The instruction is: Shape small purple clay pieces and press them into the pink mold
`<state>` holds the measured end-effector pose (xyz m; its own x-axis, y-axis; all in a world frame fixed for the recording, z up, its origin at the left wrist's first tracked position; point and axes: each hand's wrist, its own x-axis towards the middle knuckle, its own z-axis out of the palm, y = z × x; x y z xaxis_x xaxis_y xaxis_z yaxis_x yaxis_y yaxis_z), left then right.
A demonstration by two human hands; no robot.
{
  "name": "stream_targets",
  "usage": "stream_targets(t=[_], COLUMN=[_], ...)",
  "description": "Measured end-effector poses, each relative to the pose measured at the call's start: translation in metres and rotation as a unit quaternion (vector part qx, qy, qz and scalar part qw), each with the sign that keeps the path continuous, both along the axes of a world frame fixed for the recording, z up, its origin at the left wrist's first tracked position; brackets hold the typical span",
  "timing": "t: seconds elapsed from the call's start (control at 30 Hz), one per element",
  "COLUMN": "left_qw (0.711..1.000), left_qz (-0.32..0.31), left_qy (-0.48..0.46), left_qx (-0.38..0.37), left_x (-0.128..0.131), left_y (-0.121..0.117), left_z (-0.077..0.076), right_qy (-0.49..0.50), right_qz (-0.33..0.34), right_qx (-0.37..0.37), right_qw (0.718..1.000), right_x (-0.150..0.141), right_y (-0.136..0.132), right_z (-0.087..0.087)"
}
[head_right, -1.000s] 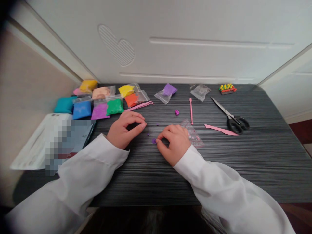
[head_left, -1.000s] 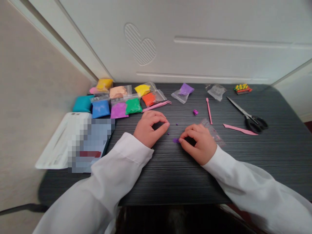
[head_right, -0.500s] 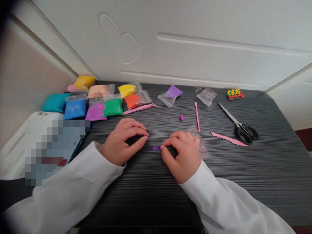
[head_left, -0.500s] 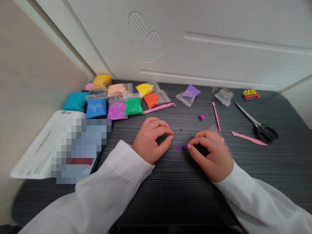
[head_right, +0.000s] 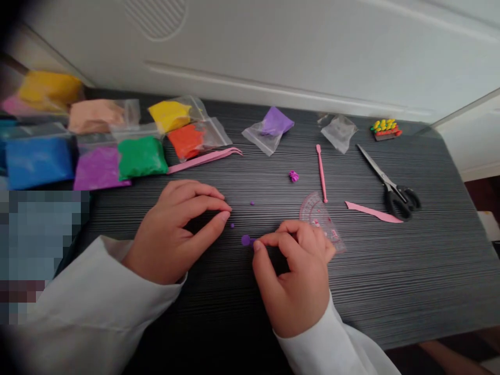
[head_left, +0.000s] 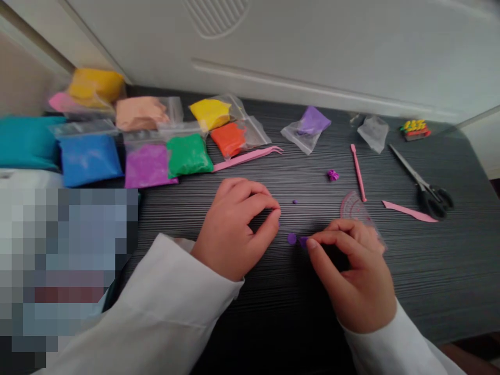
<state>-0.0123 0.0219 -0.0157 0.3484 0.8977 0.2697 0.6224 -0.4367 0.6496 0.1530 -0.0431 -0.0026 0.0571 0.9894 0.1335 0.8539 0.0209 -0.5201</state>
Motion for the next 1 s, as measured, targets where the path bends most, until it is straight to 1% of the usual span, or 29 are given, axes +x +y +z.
stream_targets(t=[0.17,0.37,0.47,0.6,0.8,1.0], left_qw=[1.000,1.000,1.000,0.999,0.990,0.982], left_qz=[0.002,0.004,-0.007,-0.044,-0.129,-0.166], left_qy=[0.000,-0.007,-0.008,0.006,0.042,0.064], left_qx=[-0.003,-0.011,-0.008,0.019,0.047,0.055], left_x=[0.000,0.000,0.000,-0.001,-0.004,-0.004], left_y=[0.000,-0.001,-0.002,-0.004,-0.009,-0.010], left_z=[-0.001,-0.002,-0.002,-0.001,0.000,-0.001], right_qy=[-0.013,-0.016,-0.025,-0.043,-0.059,-0.069], right_qz=[-0.004,-0.009,-0.009,-0.005,-0.005,-0.005], right_qx=[0.000,-0.003,-0.004,0.006,0.021,0.021], right_qw=[1.000,1.000,1.000,0.999,0.998,0.997], right_x=[-0.003,-0.004,-0.004,-0.004,-0.003,-0.004], right_y=[0.000,0.001,0.001,0.002,0.001,0.002], right_z=[-0.004,-0.004,-0.005,-0.007,-0.009,-0.010])
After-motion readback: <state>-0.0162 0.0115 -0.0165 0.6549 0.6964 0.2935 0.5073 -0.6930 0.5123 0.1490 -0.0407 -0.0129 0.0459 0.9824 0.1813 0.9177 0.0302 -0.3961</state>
